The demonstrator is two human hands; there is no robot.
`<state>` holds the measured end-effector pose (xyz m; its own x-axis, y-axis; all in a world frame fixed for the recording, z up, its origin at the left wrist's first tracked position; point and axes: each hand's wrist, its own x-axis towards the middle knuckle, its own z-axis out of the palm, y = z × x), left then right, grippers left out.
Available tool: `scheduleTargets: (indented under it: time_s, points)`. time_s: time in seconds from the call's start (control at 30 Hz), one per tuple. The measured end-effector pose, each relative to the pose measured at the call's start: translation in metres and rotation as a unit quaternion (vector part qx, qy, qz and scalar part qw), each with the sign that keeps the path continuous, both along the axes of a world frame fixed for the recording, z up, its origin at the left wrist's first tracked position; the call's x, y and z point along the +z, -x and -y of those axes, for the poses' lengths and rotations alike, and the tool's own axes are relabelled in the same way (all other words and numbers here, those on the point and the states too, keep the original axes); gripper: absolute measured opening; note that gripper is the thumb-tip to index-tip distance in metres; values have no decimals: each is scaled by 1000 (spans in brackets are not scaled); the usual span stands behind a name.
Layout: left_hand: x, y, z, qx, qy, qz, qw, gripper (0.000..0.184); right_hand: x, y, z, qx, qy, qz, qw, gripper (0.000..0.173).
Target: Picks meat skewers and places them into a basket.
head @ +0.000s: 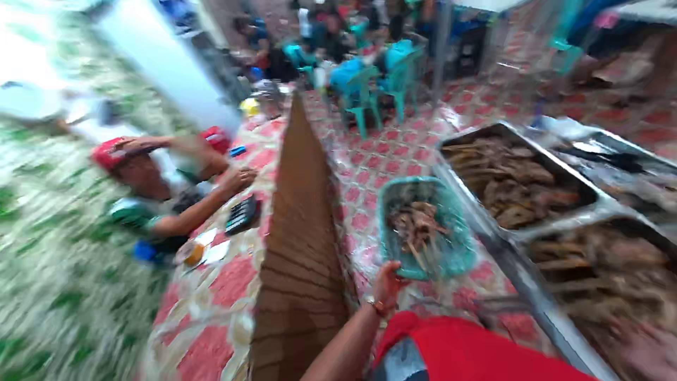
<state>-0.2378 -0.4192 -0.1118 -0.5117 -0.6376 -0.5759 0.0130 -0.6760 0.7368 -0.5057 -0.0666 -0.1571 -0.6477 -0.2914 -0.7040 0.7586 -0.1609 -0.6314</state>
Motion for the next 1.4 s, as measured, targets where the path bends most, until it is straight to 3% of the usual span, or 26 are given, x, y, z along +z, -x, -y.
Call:
scheduleTargets:
  time_s: [0.07,0.13,0.27,0.53,0.7,0.77,0.87,1.03,1.2,1.27,1.33,1.4]
  points:
    - [1,16,3,6,15,-7,1000,27,1,5,6,-61,-56,10,996,17]
    - [-5,31,9,-29,35,-33,998,29,2,12,9,-85,-79,24,993,28]
    - [-10,58,30,-110,42,-94,989,31,-43,24,-6,-165,-68,9,984,29]
    - [-30,116,87,-219,-15,-129,967,60,-33,10,15,-275,-59,6,960,24]
    - [-12,162,107,-270,12,-73,960,33,4,7,28,-311,-13,-9,950,11]
    - [-7,183,119,-293,0,-58,954,35,13,10,38,-307,-24,-1,951,9]
    - [-14,210,128,-323,-22,-56,944,42,43,-6,53,-236,-101,-17,966,14]
    - [-16,236,129,-370,3,-28,928,38,103,-38,92,-97,-179,-97,974,19]
    - [-22,246,128,-410,16,-37,911,41,98,-19,141,-32,-165,-184,968,25]
    - [-22,248,123,-415,26,-38,908,39,103,-6,170,43,-291,-224,929,23]
    - [-22,249,116,-411,30,-42,910,38,125,-1,204,157,-462,-221,845,27]
    - [-24,250,109,-405,19,-53,913,36,139,-6,238,267,-532,-206,777,36]
